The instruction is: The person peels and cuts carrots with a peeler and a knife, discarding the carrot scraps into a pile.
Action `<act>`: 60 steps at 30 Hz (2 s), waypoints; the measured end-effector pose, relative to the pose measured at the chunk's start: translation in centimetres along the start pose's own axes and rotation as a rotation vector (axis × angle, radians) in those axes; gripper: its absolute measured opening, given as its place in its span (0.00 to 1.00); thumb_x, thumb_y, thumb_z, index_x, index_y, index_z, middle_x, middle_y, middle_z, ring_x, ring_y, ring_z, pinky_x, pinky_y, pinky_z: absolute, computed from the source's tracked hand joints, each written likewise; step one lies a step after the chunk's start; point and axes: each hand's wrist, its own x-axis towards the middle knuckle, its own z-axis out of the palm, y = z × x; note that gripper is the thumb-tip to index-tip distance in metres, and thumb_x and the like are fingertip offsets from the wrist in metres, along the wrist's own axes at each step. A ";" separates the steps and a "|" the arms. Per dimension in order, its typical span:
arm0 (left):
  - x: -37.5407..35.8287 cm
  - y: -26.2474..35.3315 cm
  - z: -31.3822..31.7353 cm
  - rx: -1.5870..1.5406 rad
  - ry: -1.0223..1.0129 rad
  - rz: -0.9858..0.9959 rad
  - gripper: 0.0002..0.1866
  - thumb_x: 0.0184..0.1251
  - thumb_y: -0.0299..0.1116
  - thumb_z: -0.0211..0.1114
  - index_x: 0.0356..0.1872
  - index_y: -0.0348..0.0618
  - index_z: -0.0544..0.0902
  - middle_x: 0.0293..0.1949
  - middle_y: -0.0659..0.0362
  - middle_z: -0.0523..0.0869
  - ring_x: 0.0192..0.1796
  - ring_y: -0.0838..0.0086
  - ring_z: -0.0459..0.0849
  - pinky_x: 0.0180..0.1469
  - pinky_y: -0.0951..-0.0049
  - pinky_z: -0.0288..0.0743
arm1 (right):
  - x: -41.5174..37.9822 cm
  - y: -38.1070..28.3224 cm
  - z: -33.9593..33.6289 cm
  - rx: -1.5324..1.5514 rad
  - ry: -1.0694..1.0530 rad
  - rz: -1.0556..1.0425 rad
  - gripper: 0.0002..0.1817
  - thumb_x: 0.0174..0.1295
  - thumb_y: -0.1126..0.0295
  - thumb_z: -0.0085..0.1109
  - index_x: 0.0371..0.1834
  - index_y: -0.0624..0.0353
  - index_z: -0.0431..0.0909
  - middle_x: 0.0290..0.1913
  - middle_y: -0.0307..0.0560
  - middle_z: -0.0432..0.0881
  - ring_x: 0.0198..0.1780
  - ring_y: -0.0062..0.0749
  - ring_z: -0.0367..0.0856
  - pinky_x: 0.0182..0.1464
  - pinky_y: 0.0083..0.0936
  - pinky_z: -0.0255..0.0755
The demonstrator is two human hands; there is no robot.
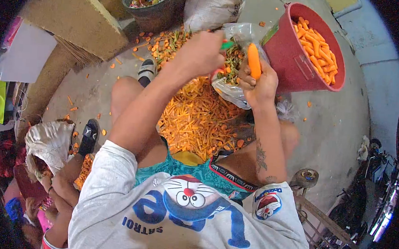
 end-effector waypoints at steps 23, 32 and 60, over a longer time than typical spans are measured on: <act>0.3 0.4 2.1 -0.052 -0.111 0.076 0.16 0.56 0.32 0.63 0.41 0.28 0.81 0.34 0.34 0.86 0.42 0.38 0.86 0.49 0.45 0.80 | 1.0 2.0 0.6 -0.319 0.388 -0.375 0.18 0.75 0.53 0.50 0.40 0.55 0.82 0.24 0.34 0.74 0.21 0.19 0.69 0.20 0.21 0.60; 1.1 -3.0 0.7 0.066 -0.139 -0.093 0.16 0.57 0.33 0.62 0.35 0.26 0.86 0.36 0.33 0.87 0.43 0.41 0.88 0.50 0.48 0.82 | 1.7 -9.0 -4.0 0.292 0.046 -0.644 0.28 0.75 0.43 0.47 0.48 0.59 0.80 0.36 0.44 0.83 0.29 0.27 0.76 0.25 0.21 0.68; 0.2 -6.4 -3.0 0.085 -0.042 -0.089 0.15 0.59 0.34 0.64 0.42 0.32 0.83 0.36 0.34 0.86 0.43 0.40 0.87 0.48 0.46 0.80 | 12.2 8.1 -20.8 -2.465 -0.028 0.461 0.19 0.56 0.67 0.63 0.51 0.58 0.87 0.56 0.56 0.86 0.60 0.54 0.84 0.58 0.44 0.82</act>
